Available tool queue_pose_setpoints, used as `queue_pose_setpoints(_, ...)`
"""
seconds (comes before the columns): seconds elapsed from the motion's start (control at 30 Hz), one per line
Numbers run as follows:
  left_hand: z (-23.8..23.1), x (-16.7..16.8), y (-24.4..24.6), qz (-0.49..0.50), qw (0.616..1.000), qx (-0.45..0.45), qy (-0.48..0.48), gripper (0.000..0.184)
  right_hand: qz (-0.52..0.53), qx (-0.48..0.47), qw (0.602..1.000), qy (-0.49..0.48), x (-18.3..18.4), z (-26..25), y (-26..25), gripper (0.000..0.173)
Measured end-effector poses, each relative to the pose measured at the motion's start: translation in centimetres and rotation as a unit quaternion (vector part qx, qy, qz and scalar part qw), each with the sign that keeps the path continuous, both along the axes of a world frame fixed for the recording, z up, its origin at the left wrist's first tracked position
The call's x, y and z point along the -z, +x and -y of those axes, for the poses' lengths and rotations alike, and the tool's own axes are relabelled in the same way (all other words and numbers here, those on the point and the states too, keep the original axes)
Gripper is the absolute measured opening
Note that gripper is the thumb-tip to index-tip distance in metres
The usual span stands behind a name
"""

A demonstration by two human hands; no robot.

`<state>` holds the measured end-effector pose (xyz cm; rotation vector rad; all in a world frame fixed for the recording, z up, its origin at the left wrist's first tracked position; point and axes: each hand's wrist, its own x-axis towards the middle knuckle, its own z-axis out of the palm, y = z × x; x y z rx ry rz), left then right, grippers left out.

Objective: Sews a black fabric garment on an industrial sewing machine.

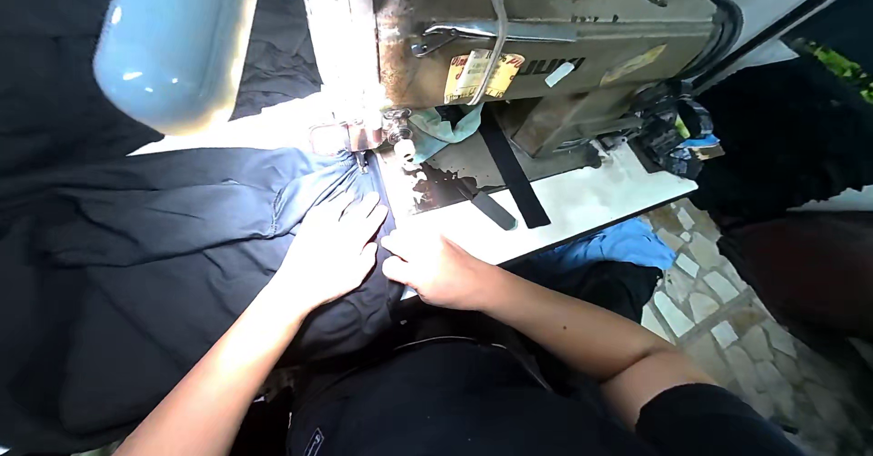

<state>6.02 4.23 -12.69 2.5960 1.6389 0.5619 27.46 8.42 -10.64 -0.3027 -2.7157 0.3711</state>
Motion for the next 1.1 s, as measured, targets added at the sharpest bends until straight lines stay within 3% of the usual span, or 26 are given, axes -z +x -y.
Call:
queue_pose_setpoints(0.17,-0.2,-0.1,0.2,0.023,1.000,-0.001,-0.014,0.053,-0.006,0.018,1.000,0.024,0.4,0.1,0.4,0.017)
queue_pose_setpoints(0.37,-0.6,1.3,-0.6,0.066,0.993,0.034,0.091,0.043,0.001,0.025,0.999,0.027,0.2,0.1,0.1,0.016)
queue_pose_setpoints(0.93,-4.0,0.4,-1.6,0.028,0.998,-0.009,0.053,0.046,-0.013,0.073,0.996,0.042,1.1,-3.0,-1.6,0.007)
queue_pose_setpoints(1.1,-4.8,0.7,-1.9,0.022,0.998,-0.029,0.041,0.051,0.044,0.082,0.995,-0.040,0.1,-3.7,-2.1,0.012)
